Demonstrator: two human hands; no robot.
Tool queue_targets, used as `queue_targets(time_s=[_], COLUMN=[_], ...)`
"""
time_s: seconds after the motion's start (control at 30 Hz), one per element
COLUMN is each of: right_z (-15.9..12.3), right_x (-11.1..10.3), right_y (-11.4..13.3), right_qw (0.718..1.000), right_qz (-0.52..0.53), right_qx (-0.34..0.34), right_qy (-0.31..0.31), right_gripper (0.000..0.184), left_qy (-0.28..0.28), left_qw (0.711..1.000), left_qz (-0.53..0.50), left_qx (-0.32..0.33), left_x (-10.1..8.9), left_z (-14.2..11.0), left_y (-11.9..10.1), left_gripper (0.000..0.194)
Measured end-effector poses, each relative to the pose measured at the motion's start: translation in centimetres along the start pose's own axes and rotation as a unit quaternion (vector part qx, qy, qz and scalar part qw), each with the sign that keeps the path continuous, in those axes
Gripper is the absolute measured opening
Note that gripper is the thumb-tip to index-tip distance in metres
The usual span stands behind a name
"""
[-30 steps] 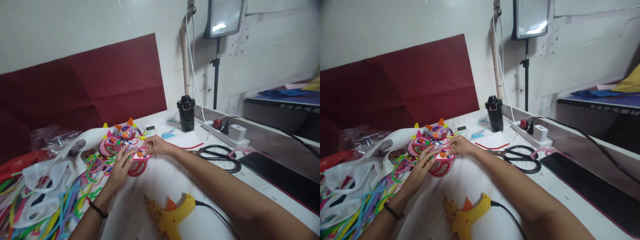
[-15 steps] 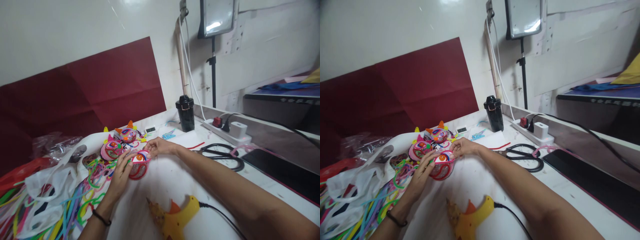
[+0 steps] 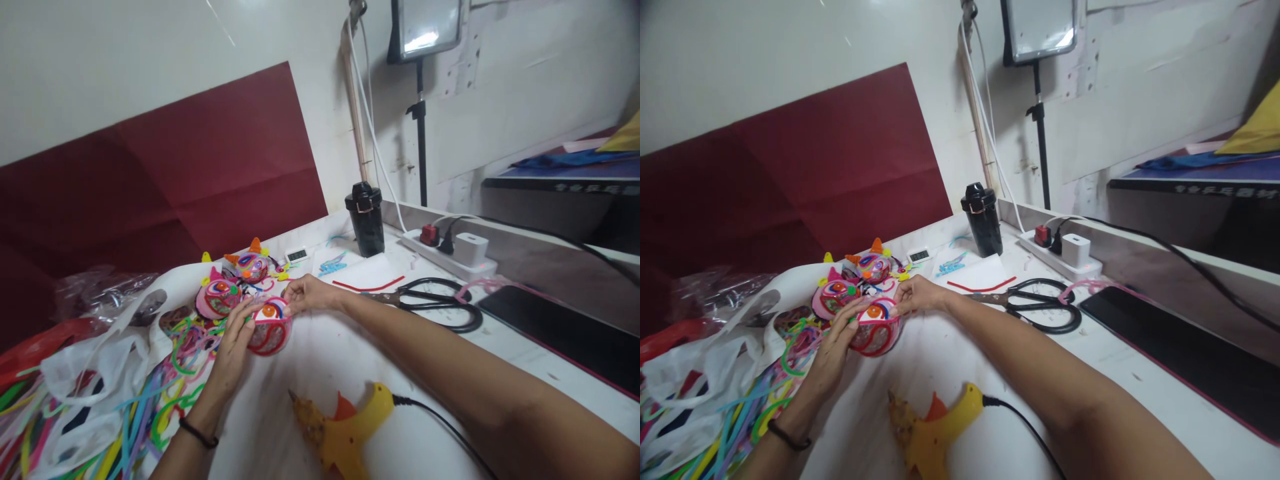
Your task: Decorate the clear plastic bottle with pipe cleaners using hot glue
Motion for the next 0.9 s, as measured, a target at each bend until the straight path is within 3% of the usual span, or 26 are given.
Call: queue_targets(time_s=[0.4, 0.63, 0.9], right_z=[0.1, 0.0, -0.3], right_x=[0.2, 0.4, 0.4], right_y=[0.3, 0.4, 0.5], right_qw=[1.000, 1.000, 1.000], right_qz=[-0.007, -0.008, -0.003], right_qx=[-0.011, -0.010, 0.011], right_qy=[-0.012, -0.016, -0.006], right_gripper=[0.054, 0.056, 0.054], left_qy=[-0.059, -0.114, -0.131], left_qw=[0.998, 0.993, 0.991], left_qz=[-0.006, -0.019, -0.036], left_qx=[0.026, 0.013, -0.009], left_x=[0.4, 0.4, 0.2], left_z=[-0.4, -0.5, -0.6], left_y=[-0.4, -0.8, -0.8], left_gripper=[0.034, 0.027, 0.021])
Point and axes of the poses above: each hand's wrist, its own z-axis towards the middle knuckle, its own x-axis out of the palm, y = z × x, the point moved 8 cm from there along z, towards the middle knuckle
